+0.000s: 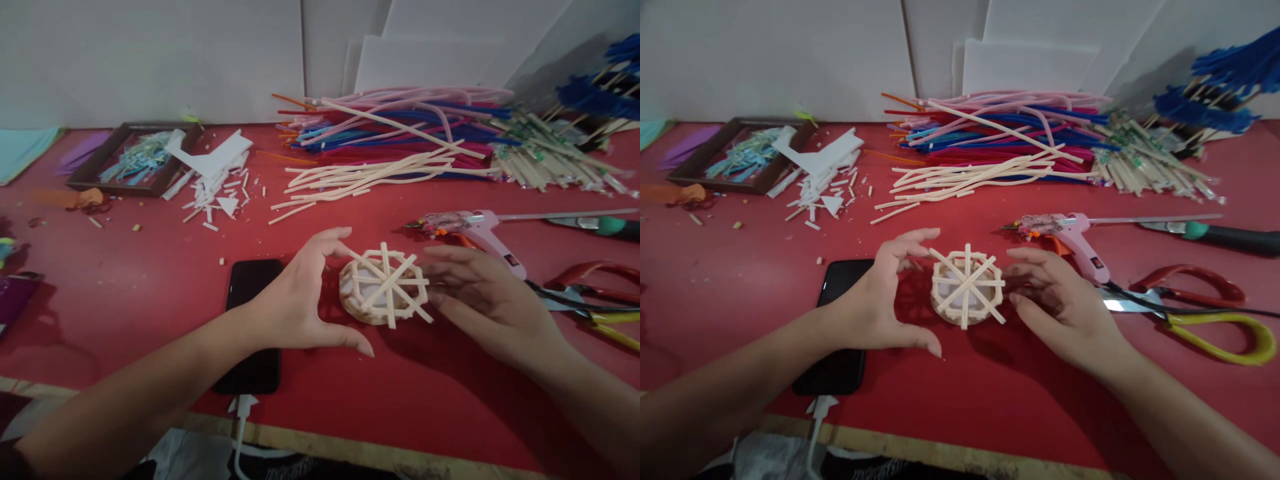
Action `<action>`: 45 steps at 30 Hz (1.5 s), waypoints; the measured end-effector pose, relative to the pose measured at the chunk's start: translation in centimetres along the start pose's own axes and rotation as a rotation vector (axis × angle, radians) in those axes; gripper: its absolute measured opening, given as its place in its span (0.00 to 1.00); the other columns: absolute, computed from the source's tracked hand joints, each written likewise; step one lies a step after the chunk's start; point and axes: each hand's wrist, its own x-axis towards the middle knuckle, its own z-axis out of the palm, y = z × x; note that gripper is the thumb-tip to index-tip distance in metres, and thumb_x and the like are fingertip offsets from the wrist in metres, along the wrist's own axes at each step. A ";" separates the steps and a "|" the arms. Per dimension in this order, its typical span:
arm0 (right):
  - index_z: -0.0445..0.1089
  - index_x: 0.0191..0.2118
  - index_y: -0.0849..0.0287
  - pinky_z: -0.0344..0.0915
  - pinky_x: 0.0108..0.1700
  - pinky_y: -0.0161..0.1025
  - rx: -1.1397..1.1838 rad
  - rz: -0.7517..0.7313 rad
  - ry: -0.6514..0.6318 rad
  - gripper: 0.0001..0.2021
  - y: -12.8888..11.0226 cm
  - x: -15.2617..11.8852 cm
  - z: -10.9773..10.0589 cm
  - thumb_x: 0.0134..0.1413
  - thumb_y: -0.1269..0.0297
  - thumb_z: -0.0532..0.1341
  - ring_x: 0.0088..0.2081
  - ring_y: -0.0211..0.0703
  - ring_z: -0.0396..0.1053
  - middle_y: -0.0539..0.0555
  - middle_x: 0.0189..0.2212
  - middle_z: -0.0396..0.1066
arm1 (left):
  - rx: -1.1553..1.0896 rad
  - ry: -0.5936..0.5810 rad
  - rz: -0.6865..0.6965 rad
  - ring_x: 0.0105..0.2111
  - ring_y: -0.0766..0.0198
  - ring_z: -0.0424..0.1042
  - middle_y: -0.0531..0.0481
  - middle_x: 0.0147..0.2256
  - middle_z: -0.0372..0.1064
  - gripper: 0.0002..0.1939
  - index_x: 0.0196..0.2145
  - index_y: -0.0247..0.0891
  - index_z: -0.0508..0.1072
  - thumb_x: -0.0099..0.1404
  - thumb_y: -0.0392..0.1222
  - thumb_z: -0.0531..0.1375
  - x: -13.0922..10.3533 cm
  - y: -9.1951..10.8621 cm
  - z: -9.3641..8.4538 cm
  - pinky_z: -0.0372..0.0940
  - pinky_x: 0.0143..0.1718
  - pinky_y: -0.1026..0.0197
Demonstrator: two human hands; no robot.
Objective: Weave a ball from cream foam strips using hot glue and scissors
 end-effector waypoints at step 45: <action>0.75 0.51 0.49 0.78 0.42 0.41 -0.498 -0.547 0.057 0.15 -1.2 0.2 0.3 0.60 0.70 0.60 0.41 0.44 0.79 0.55 0.43 0.80 | 0.310 0.148 0.012 0.60 0.38 0.69 0.28 0.58 0.67 0.39 0.58 0.38 0.57 0.58 0.55 0.70 0.1 0.9 0.4 0.66 0.58 0.35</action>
